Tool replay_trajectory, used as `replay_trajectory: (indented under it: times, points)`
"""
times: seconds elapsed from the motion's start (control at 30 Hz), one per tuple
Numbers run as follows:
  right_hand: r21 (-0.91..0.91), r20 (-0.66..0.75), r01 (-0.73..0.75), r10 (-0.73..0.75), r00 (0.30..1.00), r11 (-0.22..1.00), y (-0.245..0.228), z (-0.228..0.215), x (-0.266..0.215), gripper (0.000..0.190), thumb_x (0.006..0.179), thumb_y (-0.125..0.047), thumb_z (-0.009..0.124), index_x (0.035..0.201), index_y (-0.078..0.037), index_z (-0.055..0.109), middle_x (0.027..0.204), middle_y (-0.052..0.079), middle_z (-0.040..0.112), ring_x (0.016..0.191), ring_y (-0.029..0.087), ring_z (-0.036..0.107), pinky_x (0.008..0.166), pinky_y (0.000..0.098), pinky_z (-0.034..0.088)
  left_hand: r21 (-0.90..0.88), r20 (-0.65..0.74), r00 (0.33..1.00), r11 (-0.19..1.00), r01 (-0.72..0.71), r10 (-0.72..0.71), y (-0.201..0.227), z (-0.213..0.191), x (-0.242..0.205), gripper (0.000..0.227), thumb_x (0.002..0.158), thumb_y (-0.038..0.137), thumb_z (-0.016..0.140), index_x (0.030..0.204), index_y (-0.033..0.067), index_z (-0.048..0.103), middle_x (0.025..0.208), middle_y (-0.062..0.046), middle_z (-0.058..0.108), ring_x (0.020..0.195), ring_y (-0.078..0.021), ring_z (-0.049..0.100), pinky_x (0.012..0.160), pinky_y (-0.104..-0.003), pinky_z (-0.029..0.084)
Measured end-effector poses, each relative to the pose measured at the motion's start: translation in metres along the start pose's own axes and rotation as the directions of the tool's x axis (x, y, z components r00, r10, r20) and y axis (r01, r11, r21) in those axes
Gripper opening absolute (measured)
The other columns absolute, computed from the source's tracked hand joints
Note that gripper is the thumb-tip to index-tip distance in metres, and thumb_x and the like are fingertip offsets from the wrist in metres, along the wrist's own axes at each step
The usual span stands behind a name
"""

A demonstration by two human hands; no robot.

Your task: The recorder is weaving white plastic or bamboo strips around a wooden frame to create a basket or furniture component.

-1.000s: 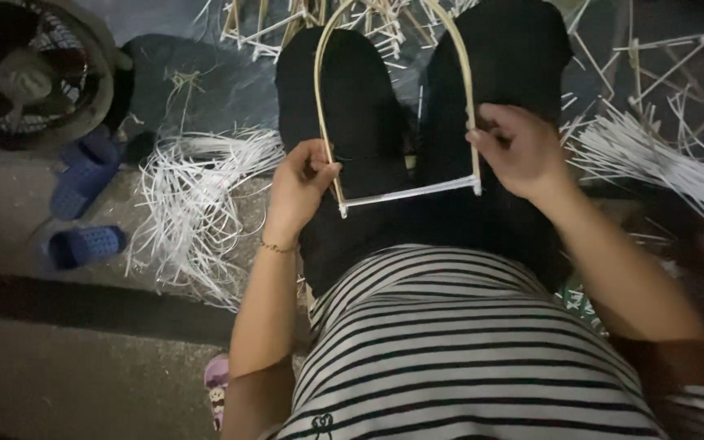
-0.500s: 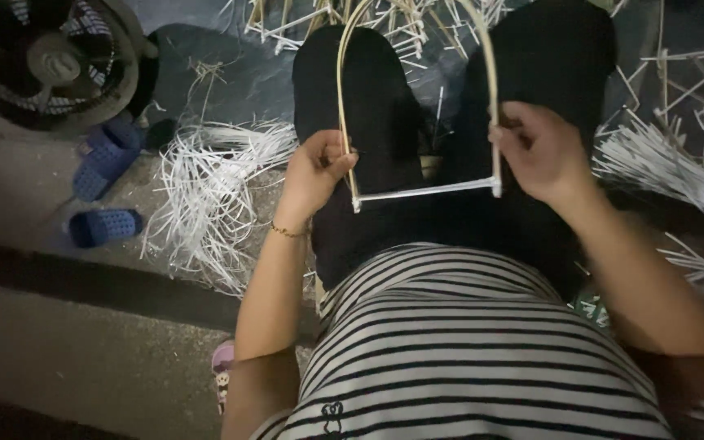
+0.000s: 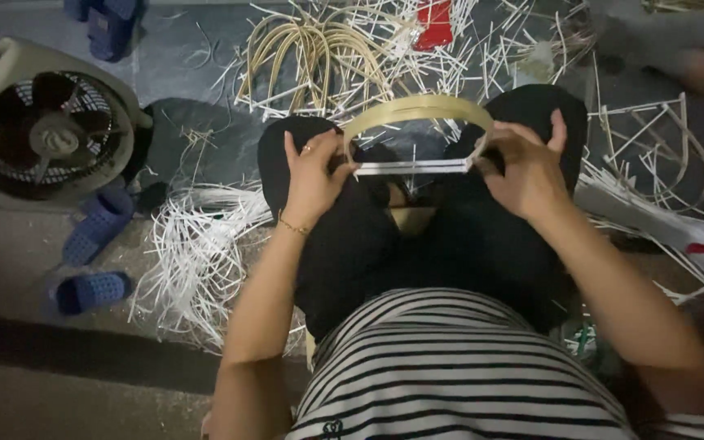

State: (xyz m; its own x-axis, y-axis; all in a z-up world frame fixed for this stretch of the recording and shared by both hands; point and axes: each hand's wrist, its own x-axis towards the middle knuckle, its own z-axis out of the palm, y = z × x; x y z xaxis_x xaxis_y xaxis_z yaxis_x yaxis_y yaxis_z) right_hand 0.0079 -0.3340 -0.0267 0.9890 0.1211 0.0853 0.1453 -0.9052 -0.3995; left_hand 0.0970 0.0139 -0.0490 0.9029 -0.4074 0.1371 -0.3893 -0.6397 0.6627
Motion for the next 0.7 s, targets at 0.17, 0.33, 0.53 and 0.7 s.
replay_trajectory:
  times: [0.17,0.33,0.53,0.7]
  points:
    - [0.018,0.054,-0.086,0.085,0.995,0.996,-0.008,0.005,0.007,0.015,0.091,-0.024,0.073,0.105,-0.018,0.073,0.112,-0.001,0.074,0.137,0.022,0.056,0.12,0.071,0.0,0.024,-0.013,1.0,1.0,0.0,0.001,-0.011,0.002,-0.002,0.03,0.082,0.021,0.084,0.108,0.0152,0.069,0.123,-0.007,0.07,0.131,-0.0277,0.058,0.119,-0.067,0.001]
    - [-0.018,0.136,-0.126,0.128,0.983,0.992,0.0,0.022,-0.005,0.008,0.095,-0.027,0.069,0.1,-0.021,0.073,0.105,-0.005,0.075,0.139,0.022,0.055,0.121,0.0717,-0.001,0.055,-0.03,1.0,0.998,0.006,-0.005,-0.011,0.002,-0.012,0.038,0.083,0.023,0.082,0.118,0.0139,0.07,0.129,-0.011,0.067,0.13,-0.0287,0.058,0.119,-0.068,0.001]
    - [0.016,-0.017,-0.014,0.014,1.0,1.0,0.0,0.035,-0.014,0.031,0.092,-0.032,0.07,0.119,-0.016,0.069,0.121,0.002,0.07,0.138,0.022,0.055,0.122,0.0716,0.0,0.1,0.043,0.998,0.994,0.038,-0.042,-0.005,-0.007,-0.023,0.034,0.083,0.022,0.081,0.114,0.0156,0.07,0.121,-0.004,0.074,0.132,-0.0265,0.059,0.122,-0.069,0.001]
    - [0.035,0.066,-0.101,0.099,0.993,0.994,-0.019,0.017,0.001,0.034,0.085,-0.031,0.076,0.116,-0.019,0.067,0.12,0.0,0.072,0.134,0.021,0.058,0.122,0.0691,0.007,-0.052,0.067,0.997,0.998,-0.044,0.047,-0.009,-0.029,-0.013,0.044,0.079,0.023,0.084,0.117,0.008,0.067,0.126,-0.015,0.067,0.133,-0.0316,0.055,0.119,-0.061,0.006]
